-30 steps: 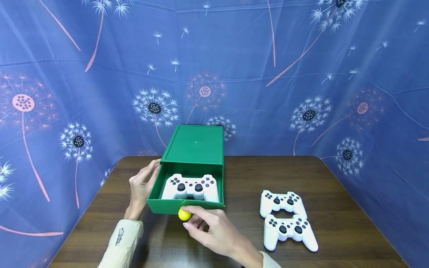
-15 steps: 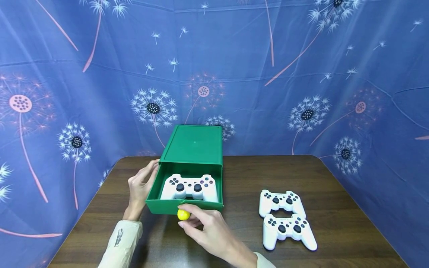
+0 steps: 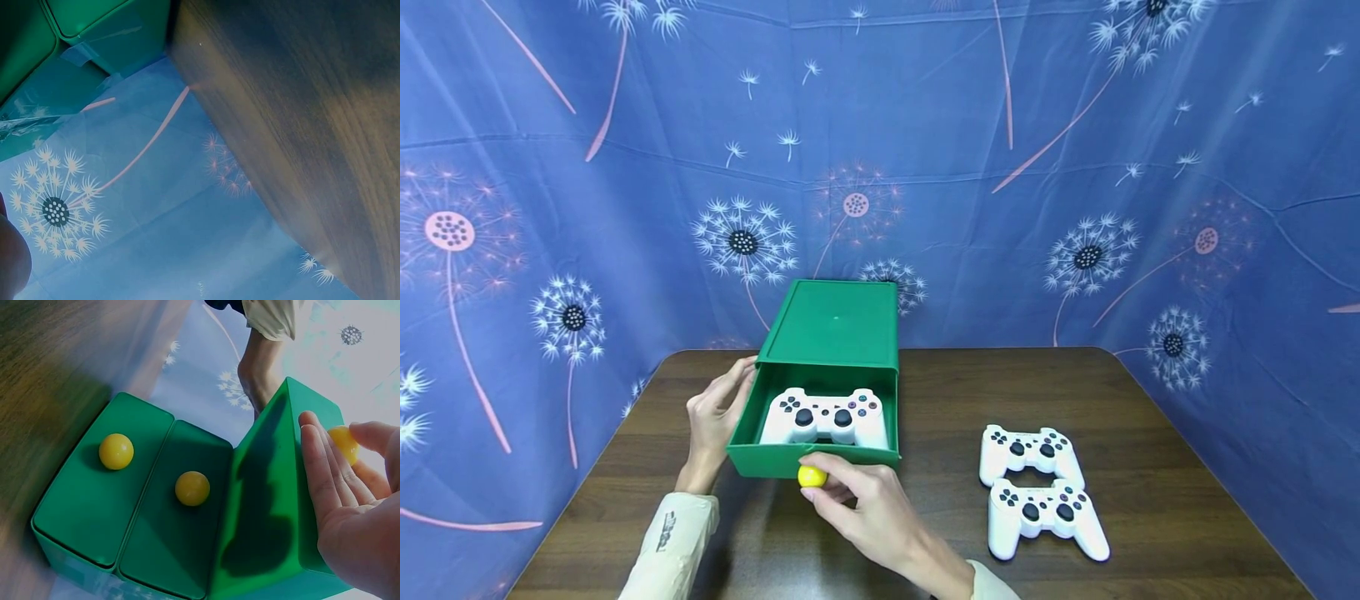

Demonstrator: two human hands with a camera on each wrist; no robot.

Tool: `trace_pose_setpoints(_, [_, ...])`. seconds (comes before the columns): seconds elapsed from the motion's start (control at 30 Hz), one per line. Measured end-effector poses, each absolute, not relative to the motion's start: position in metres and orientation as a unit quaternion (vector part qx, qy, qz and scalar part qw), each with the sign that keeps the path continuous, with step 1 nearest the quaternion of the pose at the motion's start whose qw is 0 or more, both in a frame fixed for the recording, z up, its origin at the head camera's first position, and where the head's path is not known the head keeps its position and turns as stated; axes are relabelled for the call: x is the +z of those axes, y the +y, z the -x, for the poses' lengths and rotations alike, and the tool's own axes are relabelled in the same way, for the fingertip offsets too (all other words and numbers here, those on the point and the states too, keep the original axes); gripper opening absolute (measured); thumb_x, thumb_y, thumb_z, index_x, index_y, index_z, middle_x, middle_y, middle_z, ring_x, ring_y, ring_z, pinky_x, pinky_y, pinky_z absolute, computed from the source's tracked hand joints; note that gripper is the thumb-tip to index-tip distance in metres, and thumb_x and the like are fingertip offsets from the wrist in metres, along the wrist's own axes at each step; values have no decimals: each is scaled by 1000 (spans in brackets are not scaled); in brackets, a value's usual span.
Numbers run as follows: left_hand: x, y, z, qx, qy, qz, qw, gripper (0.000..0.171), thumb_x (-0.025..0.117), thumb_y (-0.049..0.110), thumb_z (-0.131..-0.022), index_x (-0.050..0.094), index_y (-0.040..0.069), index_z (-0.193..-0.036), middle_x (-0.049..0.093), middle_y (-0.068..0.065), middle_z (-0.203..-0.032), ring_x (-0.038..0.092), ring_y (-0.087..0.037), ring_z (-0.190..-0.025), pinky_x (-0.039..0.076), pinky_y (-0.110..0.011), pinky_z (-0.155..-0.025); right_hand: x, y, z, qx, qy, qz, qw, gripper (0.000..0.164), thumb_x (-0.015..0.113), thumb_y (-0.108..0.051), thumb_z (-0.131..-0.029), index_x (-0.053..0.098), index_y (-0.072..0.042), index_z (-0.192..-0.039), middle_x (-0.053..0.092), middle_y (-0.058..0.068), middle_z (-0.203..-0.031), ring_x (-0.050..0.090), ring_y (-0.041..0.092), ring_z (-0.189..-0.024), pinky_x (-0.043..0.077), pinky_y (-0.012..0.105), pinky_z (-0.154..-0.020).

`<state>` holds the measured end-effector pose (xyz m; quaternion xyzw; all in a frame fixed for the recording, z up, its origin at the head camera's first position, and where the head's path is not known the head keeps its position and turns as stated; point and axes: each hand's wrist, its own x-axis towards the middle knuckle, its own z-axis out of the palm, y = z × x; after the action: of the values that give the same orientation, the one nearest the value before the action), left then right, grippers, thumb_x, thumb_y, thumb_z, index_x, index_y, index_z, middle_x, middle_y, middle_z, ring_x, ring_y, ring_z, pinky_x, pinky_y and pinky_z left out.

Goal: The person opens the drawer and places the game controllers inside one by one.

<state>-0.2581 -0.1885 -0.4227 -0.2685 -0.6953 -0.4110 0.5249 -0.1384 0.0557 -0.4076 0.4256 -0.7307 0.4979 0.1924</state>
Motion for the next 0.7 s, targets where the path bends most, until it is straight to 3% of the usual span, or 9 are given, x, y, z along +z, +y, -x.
trace_pose_setpoints(0.7, [-423,-191,258,-415,-700,274,512,50,75,-29,-74,74,-6,-118,76,-20,-106,74,-41,-85,52,-13,-89,-408,58,149,512,-746,-397,157,31,75,-4,-96,69,-9,-126,73,2,-92,67,2,-78,59,19,-72])
